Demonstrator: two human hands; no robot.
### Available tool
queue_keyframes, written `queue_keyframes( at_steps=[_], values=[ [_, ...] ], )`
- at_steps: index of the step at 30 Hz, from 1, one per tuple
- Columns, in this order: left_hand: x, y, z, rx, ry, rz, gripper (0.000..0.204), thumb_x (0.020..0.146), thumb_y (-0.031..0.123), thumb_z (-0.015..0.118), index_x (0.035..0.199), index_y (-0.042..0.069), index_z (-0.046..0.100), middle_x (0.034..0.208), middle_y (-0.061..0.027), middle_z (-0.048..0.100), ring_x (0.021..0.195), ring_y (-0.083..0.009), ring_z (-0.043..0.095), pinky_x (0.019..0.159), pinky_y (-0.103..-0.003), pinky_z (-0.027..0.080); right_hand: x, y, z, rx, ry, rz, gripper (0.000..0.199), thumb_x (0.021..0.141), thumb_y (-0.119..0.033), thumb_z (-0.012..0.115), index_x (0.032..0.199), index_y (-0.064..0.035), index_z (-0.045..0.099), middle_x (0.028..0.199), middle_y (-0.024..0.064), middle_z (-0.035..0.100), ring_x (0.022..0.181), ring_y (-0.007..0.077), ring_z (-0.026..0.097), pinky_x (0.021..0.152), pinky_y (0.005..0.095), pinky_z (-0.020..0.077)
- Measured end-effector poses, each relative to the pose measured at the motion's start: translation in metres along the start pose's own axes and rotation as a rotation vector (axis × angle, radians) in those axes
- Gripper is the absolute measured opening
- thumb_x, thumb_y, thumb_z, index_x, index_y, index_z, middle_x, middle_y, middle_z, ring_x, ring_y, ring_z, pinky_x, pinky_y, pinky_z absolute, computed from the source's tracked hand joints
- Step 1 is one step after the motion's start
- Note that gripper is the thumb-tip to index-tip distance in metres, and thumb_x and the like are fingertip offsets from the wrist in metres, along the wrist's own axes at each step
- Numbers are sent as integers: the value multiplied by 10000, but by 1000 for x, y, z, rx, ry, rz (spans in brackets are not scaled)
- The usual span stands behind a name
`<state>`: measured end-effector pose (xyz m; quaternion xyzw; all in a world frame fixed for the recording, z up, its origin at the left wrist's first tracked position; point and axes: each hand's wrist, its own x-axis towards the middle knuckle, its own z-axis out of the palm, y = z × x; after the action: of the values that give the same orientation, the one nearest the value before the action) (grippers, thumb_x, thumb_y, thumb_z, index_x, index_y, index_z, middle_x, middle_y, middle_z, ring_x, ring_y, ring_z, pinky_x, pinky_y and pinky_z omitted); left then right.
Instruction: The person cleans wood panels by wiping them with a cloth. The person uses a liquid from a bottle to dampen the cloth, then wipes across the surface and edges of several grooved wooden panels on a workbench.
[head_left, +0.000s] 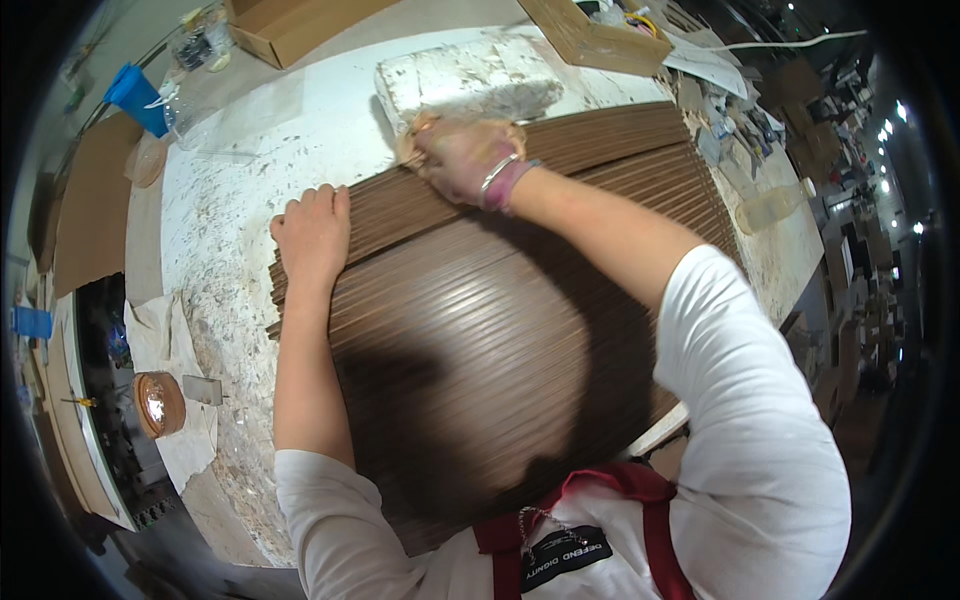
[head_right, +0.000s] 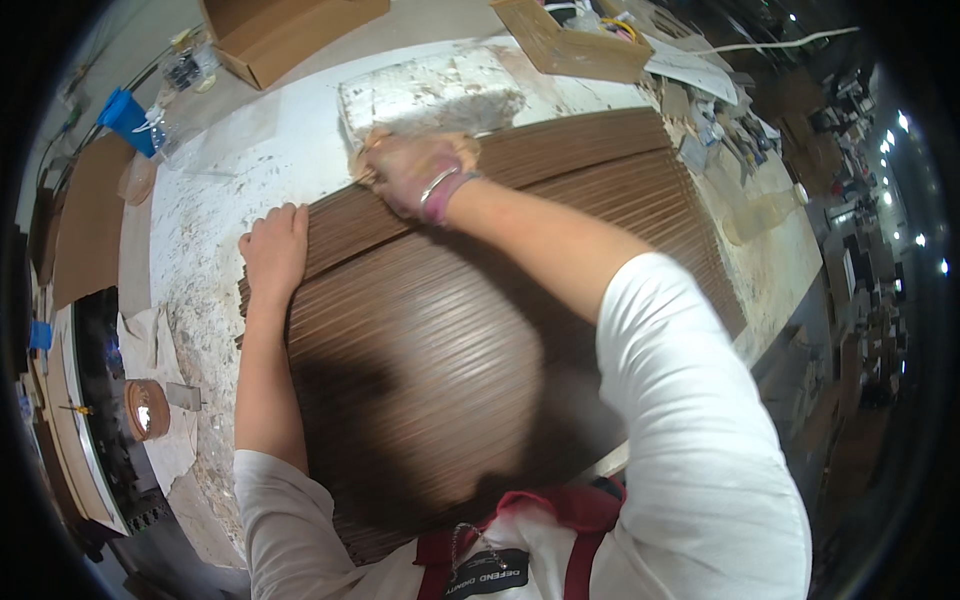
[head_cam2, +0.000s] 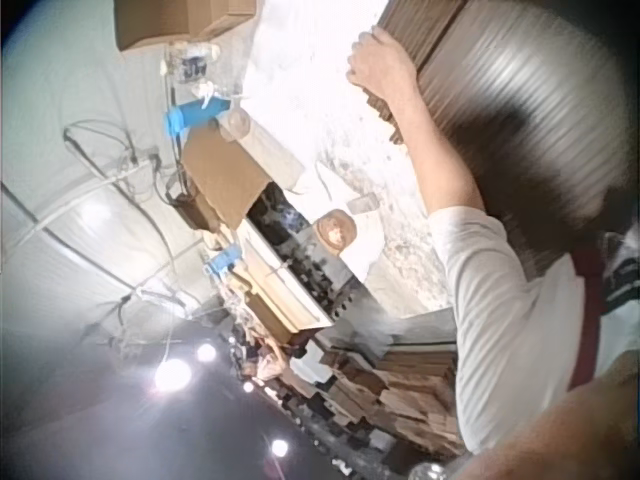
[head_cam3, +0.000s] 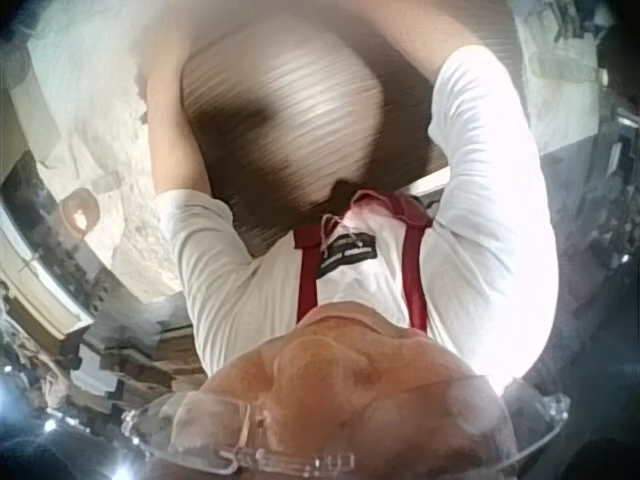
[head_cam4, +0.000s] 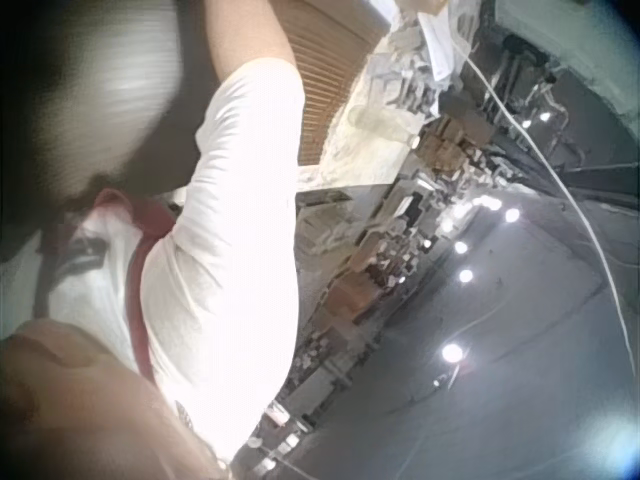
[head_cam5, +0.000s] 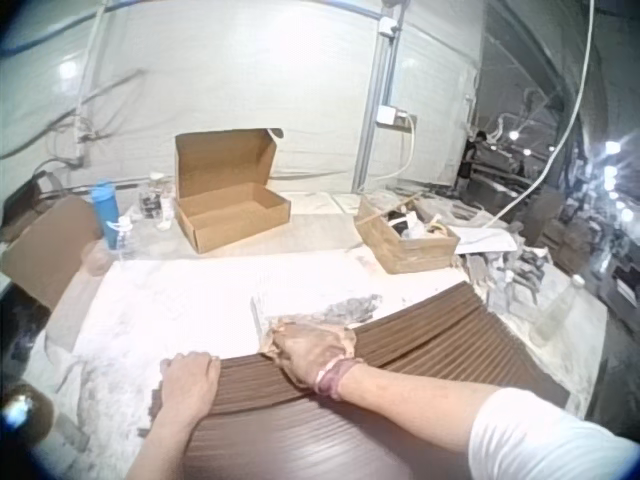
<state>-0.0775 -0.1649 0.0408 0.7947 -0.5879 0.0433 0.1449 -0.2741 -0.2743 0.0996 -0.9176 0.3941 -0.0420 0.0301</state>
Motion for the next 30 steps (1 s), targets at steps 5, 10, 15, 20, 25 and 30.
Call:
queue_keyframes(
  at_steps=[5,10,15,20,25,30],
  values=[
    [6,19,-4,12,-68,12,377,986,360,406,977,71,647,997,-121,645,971,-318,581,908,-520,374,-47,158,-36,-172,-136,377,310,924,-143,466,1163,-23,622,1035,187,689,963,301,677,862,385,525],
    [3,2,-2,68,-100,-1,346,999,359,373,1006,86,585,1018,-111,627,978,-318,574,892,-526,380,-24,43,-29,-39,-112,249,271,912,-177,500,1090,-53,661,1055,163,693,952,301,678,852,402,518],
    [-1,4,-4,34,-106,-24,353,1001,342,387,999,79,622,1010,-104,631,976,-297,566,949,-506,346,-33,72,-25,65,-122,277,304,932,-279,474,1100,-83,636,1009,182,690,929,295,679,854,389,516],
    [4,12,-1,70,-101,-10,351,1004,337,385,1005,76,619,986,-107,623,953,-297,563,946,-509,345,-46,135,-41,85,-200,507,283,881,-199,531,1114,-65,621,1082,155,679,967,268,670,854,357,512],
    [0,4,-3,54,-91,-29,356,1007,335,378,978,67,610,987,-104,624,960,-297,564,939,-508,347,-27,85,-4,68,-97,98,258,896,-306,593,1046,-96,613,889,97,692,806,212,668,745,362,532],
    [7,20,0,45,-103,-11,364,1007,346,380,974,67,610,998,-113,624,967,-304,565,935,-505,353,-59,182,-14,-97,-3,357,152,905,-115,507,956,16,565,769,173,642,756,245,670,697,368,545]
  ],
)
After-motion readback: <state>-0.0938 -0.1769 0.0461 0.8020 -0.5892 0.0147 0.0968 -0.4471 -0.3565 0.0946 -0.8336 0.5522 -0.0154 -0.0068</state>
